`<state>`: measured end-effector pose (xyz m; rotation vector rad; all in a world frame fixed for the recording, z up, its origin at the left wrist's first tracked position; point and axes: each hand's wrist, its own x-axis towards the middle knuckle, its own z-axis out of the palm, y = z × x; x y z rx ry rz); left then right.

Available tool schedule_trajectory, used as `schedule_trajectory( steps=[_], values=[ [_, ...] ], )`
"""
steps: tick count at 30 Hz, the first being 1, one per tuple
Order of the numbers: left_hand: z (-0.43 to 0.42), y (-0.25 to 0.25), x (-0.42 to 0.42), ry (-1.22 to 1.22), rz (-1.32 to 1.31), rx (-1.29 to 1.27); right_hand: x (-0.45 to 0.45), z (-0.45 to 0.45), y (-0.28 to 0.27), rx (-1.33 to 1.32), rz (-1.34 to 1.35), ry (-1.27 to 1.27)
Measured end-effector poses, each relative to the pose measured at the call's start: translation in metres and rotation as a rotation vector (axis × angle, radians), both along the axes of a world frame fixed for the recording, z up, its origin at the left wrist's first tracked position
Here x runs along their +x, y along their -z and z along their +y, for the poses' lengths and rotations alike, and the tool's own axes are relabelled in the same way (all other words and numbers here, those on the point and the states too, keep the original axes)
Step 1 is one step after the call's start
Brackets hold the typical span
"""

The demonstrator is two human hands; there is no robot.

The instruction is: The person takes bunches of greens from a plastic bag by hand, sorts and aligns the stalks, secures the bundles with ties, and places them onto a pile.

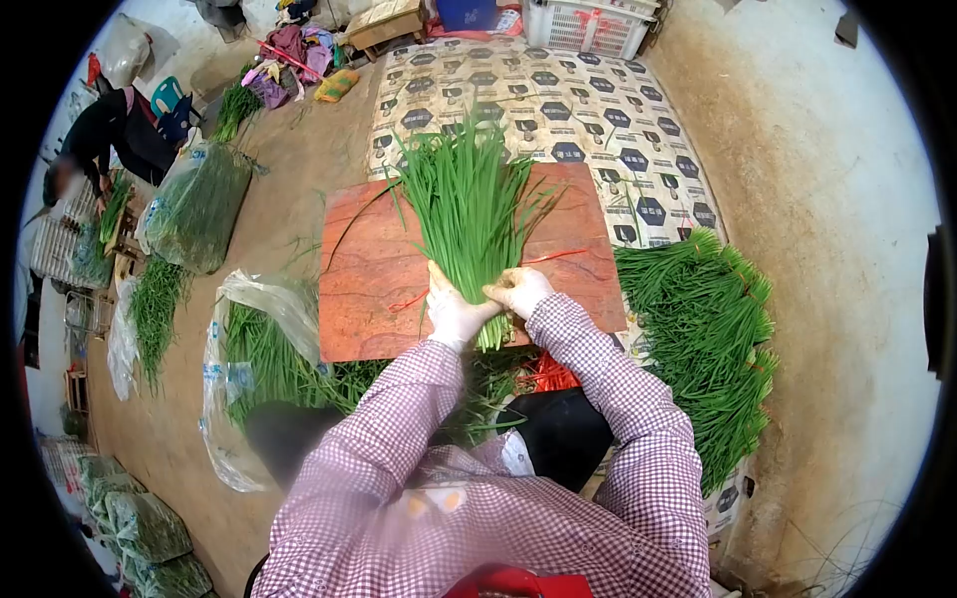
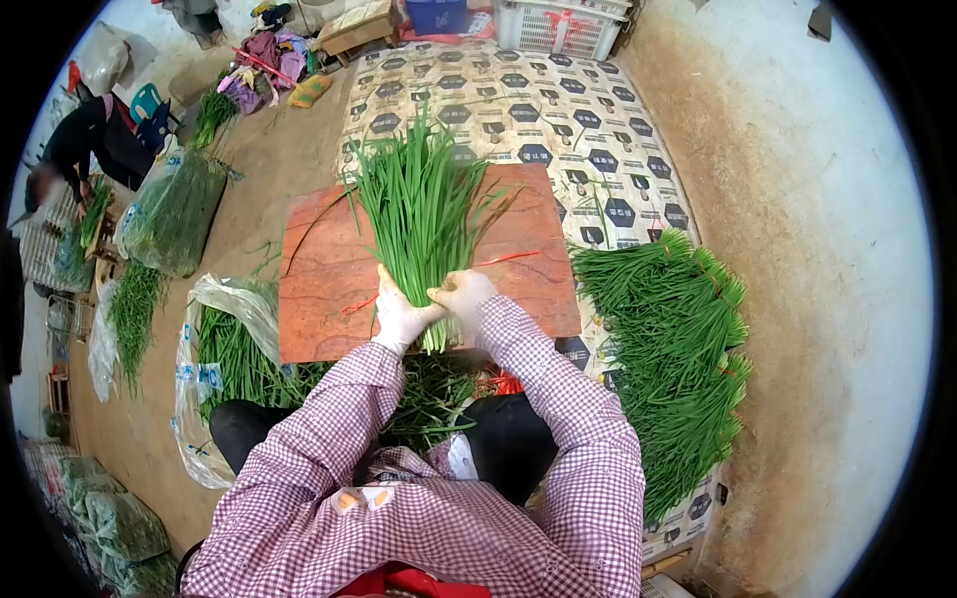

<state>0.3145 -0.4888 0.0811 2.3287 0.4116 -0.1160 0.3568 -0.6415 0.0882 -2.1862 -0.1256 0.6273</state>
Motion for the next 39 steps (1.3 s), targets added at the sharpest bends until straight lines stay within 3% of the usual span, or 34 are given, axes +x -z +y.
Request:
schedule_trajectory(
  steps=[2,4,7,10,14,19,21,22,25,27,29,31,32,34,35,36,38,39],
  values=[
    [0.002,0.0,0.001,0.022,0.016,-0.008,-0.002,0.001,0.003,0.01,0.002,-0.033],
    [0.01,0.005,0.001,0.058,-0.001,-0.069,-0.005,0.002,0.003,0.424,0.202,0.154],
    [0.017,0.013,0.003,0.105,-0.017,-0.1,0.001,-0.003,0.022,0.4,0.191,0.045],
    [0.019,0.019,0.003,0.119,-0.048,-0.128,-0.001,-0.007,0.022,0.507,0.313,0.075],
    [0.015,0.02,0.002,0.042,-0.082,-0.294,-0.01,-0.011,0.018,0.559,0.259,0.094],
    [0.011,0.017,0.0,-0.007,-0.075,-0.383,-0.031,-0.015,0.023,0.528,0.004,0.058],
    [0.009,0.019,0.001,-0.029,-0.071,-0.31,-0.046,-0.012,0.019,0.164,-0.246,0.063],
    [0.008,0.019,0.001,-0.029,-0.067,-0.31,-0.056,-0.014,-0.004,0.057,-0.692,-0.124],
    [0.008,0.019,0.0,-0.044,-0.077,-0.369,-0.068,-0.003,-0.027,-0.21,-0.763,-0.848],
    [0.008,0.022,0.0,-0.049,-0.097,-0.394,-0.094,0.008,-0.035,-0.139,-0.759,-0.93],
    [0.01,0.024,0.001,-0.037,-0.096,-0.371,-0.125,0.01,-0.047,-0.08,-0.437,-1.079],
    [0.012,0.027,0.002,-0.024,-0.097,-0.365,-0.13,0.01,-0.04,0.149,0.323,-1.464],
    [0.012,0.029,0.002,-0.022,-0.096,-0.368,-0.126,0.002,-0.039,0.21,0.711,-1.324],
    [0.014,0.034,0.002,-0.003,-0.134,-0.35,-0.095,-0.018,-0.049,0.311,0.692,-0.694],
    [0.013,0.032,0.0,-0.007,-0.131,-0.352,-0.075,-0.025,-0.018,0.271,0.505,-0.435],
    [0.012,0.025,0.001,-0.015,-0.101,-0.336,-0.053,-0.027,-0.04,-0.093,0.271,-0.362],
    [0.01,0.021,0.003,-0.021,-0.08,-0.322,-0.015,-0.035,-0.02,-0.434,-0.156,-0.479],
    [0.01,0.025,0.003,-0.019,-0.111,-0.31,-0.007,-0.033,0.008,-0.488,-0.154,-0.42]
  ],
)
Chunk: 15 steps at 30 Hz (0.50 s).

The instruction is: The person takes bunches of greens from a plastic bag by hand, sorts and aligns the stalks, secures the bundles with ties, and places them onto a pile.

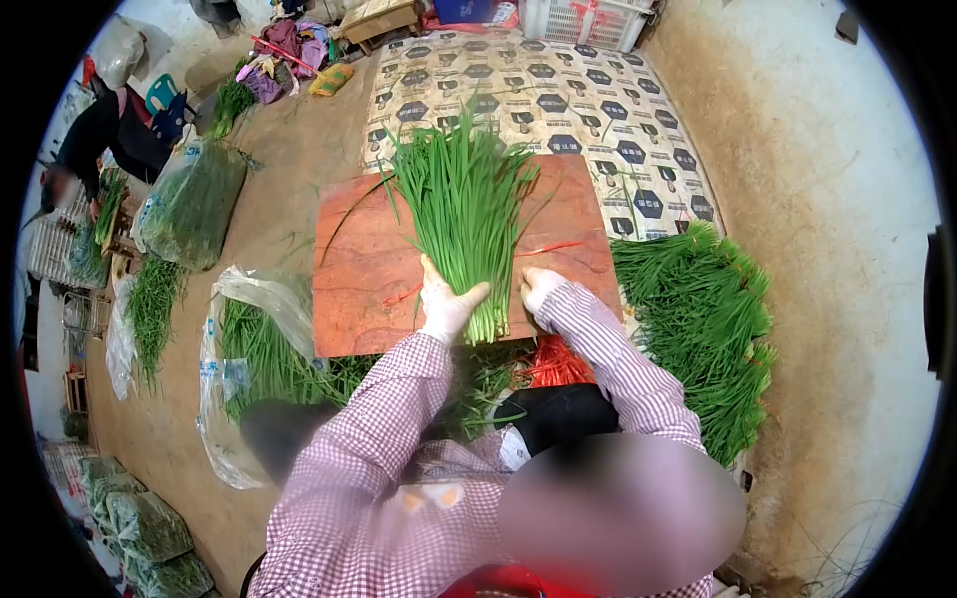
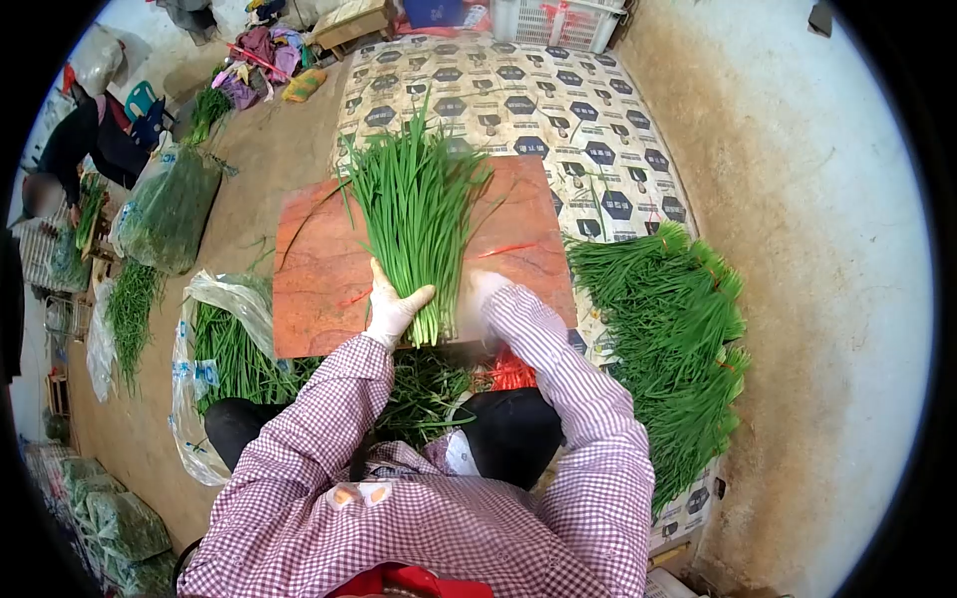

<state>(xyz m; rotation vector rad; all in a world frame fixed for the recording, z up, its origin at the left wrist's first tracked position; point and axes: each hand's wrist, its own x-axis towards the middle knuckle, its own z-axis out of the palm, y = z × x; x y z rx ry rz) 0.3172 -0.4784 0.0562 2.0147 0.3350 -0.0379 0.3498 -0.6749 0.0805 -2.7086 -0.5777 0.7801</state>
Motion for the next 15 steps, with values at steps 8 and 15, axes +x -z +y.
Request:
schedule_trajectory(
  steps=[8,15],
  values=[
    [0.01,0.005,0.0,-0.007,-0.008,-0.145,-0.003,0.049,-0.049,0.124,0.144,0.234],
    [-0.003,-0.013,-0.003,-0.047,0.087,0.136,0.042,-0.009,-0.016,-0.043,-0.222,0.14]
  ],
)
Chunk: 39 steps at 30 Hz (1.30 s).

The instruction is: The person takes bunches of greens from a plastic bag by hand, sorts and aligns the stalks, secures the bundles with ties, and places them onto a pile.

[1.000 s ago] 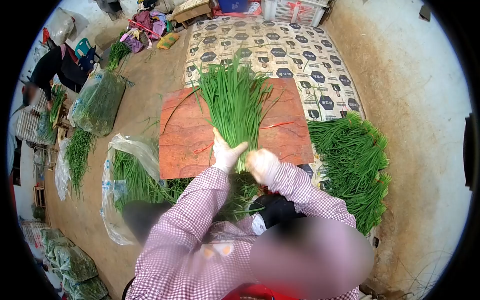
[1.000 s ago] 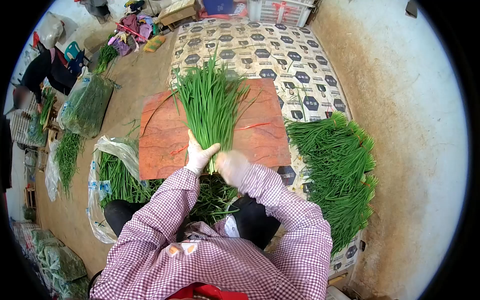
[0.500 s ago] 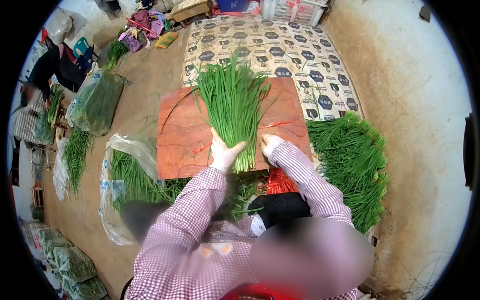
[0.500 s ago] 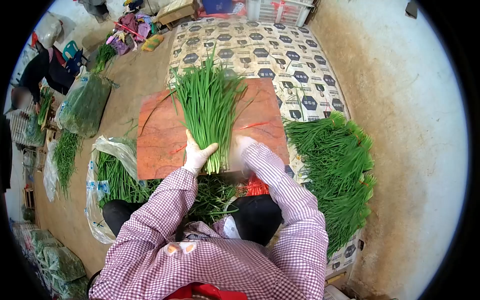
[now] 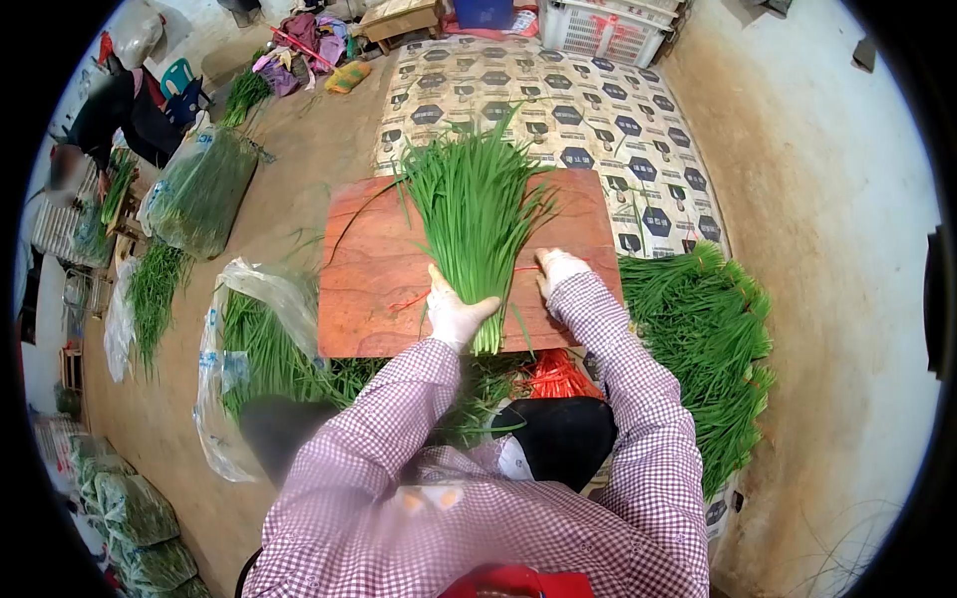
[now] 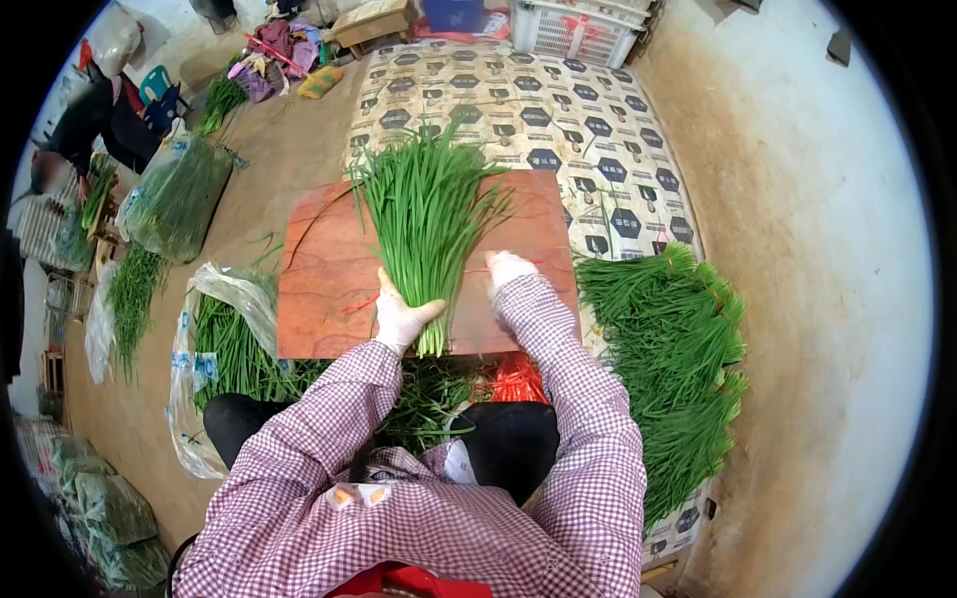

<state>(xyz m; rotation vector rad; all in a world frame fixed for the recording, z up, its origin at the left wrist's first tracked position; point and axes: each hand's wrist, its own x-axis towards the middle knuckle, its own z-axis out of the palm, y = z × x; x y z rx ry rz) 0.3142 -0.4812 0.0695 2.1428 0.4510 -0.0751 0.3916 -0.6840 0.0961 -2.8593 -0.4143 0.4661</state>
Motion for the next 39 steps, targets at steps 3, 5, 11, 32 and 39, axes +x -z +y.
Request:
schedule_trajectory(
  steps=[3,5,11,32,39],
  values=[
    [0.001,0.004,0.001,0.015,-0.014,0.015,0.007,-0.003,-0.001,-0.217,-0.072,-0.131],
    [0.003,0.007,0.001,0.045,-0.03,0.078,0.009,-0.003,0.008,-0.208,-0.083,-0.175],
    [0.003,-0.002,0.0,0.091,0.04,0.063,-0.01,-0.008,0.002,0.635,0.429,0.298],
    [0.006,0.04,0.013,0.425,0.186,0.572,0.003,0.128,-0.004,0.607,-0.094,-0.595],
    [0.04,0.045,0.006,0.158,0.05,-0.502,0.012,0.139,0.018,0.656,-0.093,-0.422]
  ],
)
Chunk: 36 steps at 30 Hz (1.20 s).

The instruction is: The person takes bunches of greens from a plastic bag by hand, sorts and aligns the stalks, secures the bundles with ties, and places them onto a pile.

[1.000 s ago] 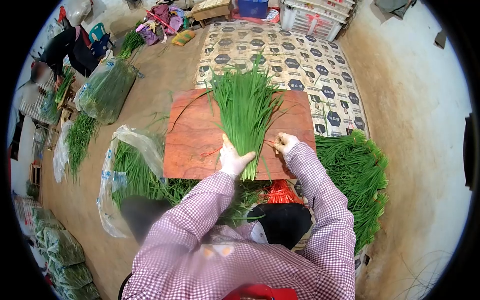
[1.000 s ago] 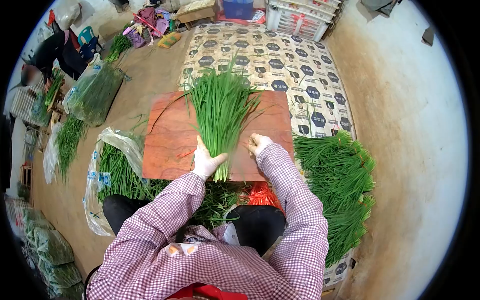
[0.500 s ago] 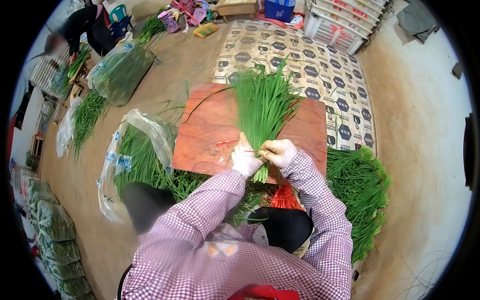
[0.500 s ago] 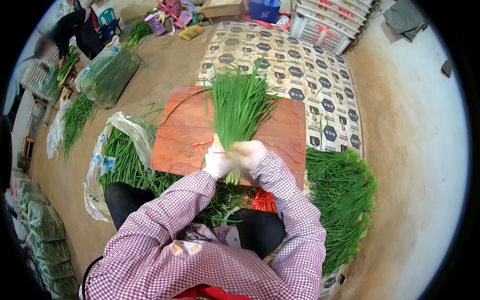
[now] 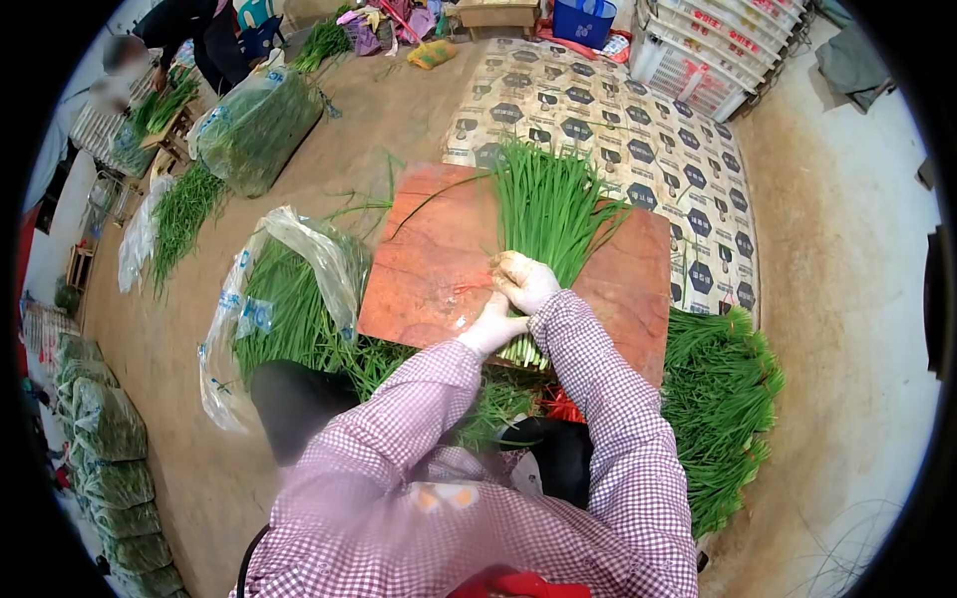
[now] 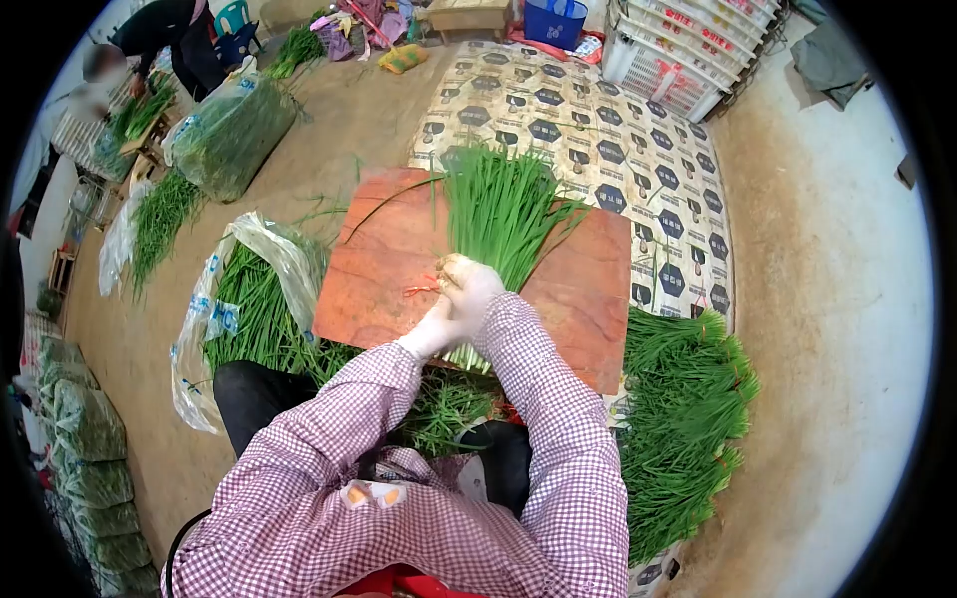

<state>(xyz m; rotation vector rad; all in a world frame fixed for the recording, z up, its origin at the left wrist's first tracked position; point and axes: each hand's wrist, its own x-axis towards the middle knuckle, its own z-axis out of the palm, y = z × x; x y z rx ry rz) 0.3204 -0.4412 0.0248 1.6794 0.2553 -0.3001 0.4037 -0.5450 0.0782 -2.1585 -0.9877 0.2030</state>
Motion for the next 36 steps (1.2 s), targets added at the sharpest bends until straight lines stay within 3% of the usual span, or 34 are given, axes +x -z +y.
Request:
schedule_trajectory(
  steps=[1,2,4,6,9,16,18,19,21,22,24,36],
  values=[
    [0.002,-0.009,-0.007,-0.133,-0.049,-0.285,0.0,0.002,0.0,0.0,0.002,0.0],
    [0.008,-0.035,-0.012,-0.133,-0.047,-0.285,-0.001,0.004,-0.001,-0.073,-0.004,0.016],
    [0.035,-0.074,-0.022,-0.176,0.127,-0.092,-0.002,0.007,-0.005,-0.147,-0.002,0.033],
    [0.078,0.018,-0.017,-0.288,-0.314,0.239,-0.002,0.008,-0.011,-0.248,0.004,-0.031],
    [0.084,-0.025,-0.016,-0.296,-0.28,0.765,-0.001,0.008,-0.011,-0.242,-0.015,-0.071],
    [0.086,-0.037,-0.004,-0.13,-0.217,1.005,-0.001,0.008,-0.012,-0.219,-0.014,-0.065],
    [0.087,-0.033,0.0,-0.23,-0.114,0.583,-0.001,0.008,-0.012,-0.211,0.015,-0.069],
    [0.088,-0.029,0.002,-0.228,-0.115,0.584,0.0,0.008,-0.012,-0.203,0.043,-0.075],
    [0.087,-0.026,0.007,-0.302,-0.054,0.105,0.001,0.008,-0.013,-0.207,0.059,-0.076],
    [0.086,-0.027,0.008,-0.299,-0.056,0.105,0.002,0.008,-0.014,-0.21,0.075,-0.079],
    [0.081,-0.031,0.009,-0.364,-0.034,-0.141,0.001,0.006,-0.014,-0.169,0.085,-0.073],
    [0.075,-0.04,0.005,-0.385,0.008,-0.298,0.0,0.005,-0.01,-0.103,0.126,-0.033]
  ],
)
